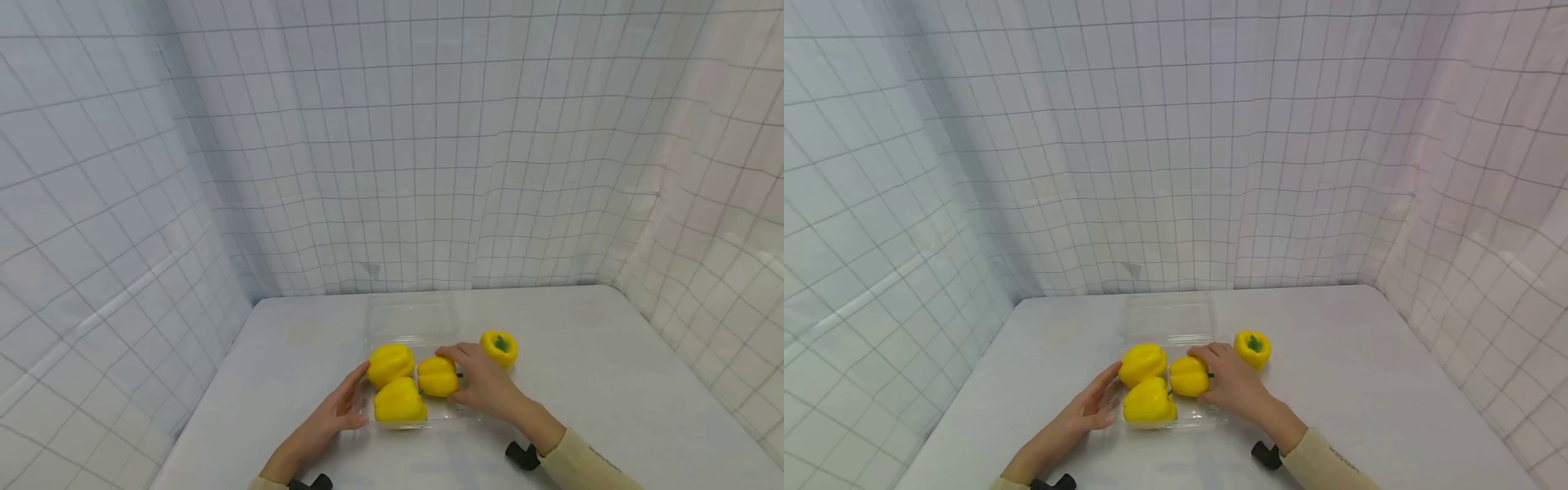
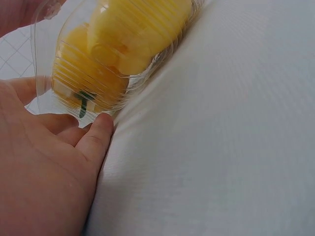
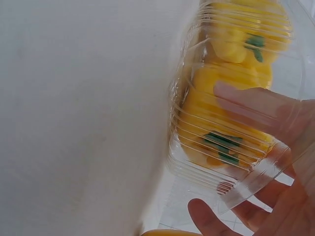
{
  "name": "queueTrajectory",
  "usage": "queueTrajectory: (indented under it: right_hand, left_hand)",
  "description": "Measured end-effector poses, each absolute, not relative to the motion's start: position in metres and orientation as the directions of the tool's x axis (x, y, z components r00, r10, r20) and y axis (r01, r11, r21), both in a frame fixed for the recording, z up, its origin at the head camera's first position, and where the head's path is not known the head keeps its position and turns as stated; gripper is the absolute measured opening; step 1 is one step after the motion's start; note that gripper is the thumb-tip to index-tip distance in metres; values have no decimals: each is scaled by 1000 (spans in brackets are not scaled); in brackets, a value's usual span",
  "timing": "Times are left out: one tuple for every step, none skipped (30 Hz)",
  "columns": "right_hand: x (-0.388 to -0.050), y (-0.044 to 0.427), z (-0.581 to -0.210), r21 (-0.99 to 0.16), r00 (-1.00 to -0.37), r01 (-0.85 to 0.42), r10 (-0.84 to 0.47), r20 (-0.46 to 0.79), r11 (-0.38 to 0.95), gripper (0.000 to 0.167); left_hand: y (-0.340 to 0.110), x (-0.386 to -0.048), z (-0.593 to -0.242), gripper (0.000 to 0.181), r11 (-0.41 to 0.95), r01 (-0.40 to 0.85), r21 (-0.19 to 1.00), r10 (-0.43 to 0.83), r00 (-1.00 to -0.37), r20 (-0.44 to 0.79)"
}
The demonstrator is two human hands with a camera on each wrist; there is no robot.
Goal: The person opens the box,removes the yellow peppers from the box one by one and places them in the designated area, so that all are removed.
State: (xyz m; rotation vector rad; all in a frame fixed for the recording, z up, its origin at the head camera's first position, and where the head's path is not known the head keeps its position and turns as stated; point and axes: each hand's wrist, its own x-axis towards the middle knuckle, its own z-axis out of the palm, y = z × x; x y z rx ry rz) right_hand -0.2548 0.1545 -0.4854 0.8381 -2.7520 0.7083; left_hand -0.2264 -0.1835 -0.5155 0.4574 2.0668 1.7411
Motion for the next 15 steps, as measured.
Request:
queueTrajectory:
  right_hand:
    - [-254,154,-485,-392,-827,-561,-477,298,729,79]
    - [-254,155,-485,-394,-829,-559,-475,296,730,79]
    - [-253,155,-485,-398,-830,-556,-473,294,730,79]
    - [-253,155,-485,-404,-832,-555,-472,293,727,79]
    - [-252,156,-485,-406,-834,-551,-470,289,729,80]
    - [-252,156,-485,-407,-836,-549,-468,288,730,80]
    - [-252,156,-486,-402,-837,-547,-467,286,734,80]
    - [-253,157,-486,-400,-837,-547,-467,286,735,80]
    - [-253,157,-486,-396,-836,-548,-468,286,737,80]
    - [-253,157,-486,-390,-835,-549,-469,287,739,80]
    - [-253,157,-486,-383,-834,-551,-471,288,742,80]
    - [-254,157,-486,-377,-832,-554,-473,291,742,80]
    - [-254,157,-486,-372,-829,-558,-476,294,742,80]
    - [-254,157,-485,-366,-824,-565,-481,300,740,79]
    - [-254,156,-485,-361,-820,-570,-484,304,738,79]
  left_hand:
    - [-183,-227,-516,80,172,-9,985,490,-867,-93]
    - [-183,-227,-517,79,172,-9,985,489,-867,-93]
    - [-183,-227,-517,79,172,-8,985,491,-866,-92]
    - [-183,-227,-517,79,173,-7,985,491,-866,-92]
    - [-183,-227,-518,79,173,-2,985,492,-866,-89]
    - [-182,-227,-518,79,172,2,985,492,-866,-85]
    - [-182,-227,-517,79,172,6,985,492,-867,-81]
    - [-182,-227,-517,80,173,9,985,491,-867,-78]
    - [-182,-226,-517,80,177,10,984,490,-868,-79]
    - [-182,-226,-516,80,180,10,984,488,-869,-80]
    - [-182,-226,-516,81,184,11,983,486,-870,-82]
    - [-182,-226,-516,81,188,10,982,484,-871,-84]
    - [-182,-226,-515,82,191,9,982,482,-872,-85]
    - [-182,-226,-515,82,196,8,981,478,-874,-89]
    - [-183,-226,-515,82,198,6,980,476,-875,-90]
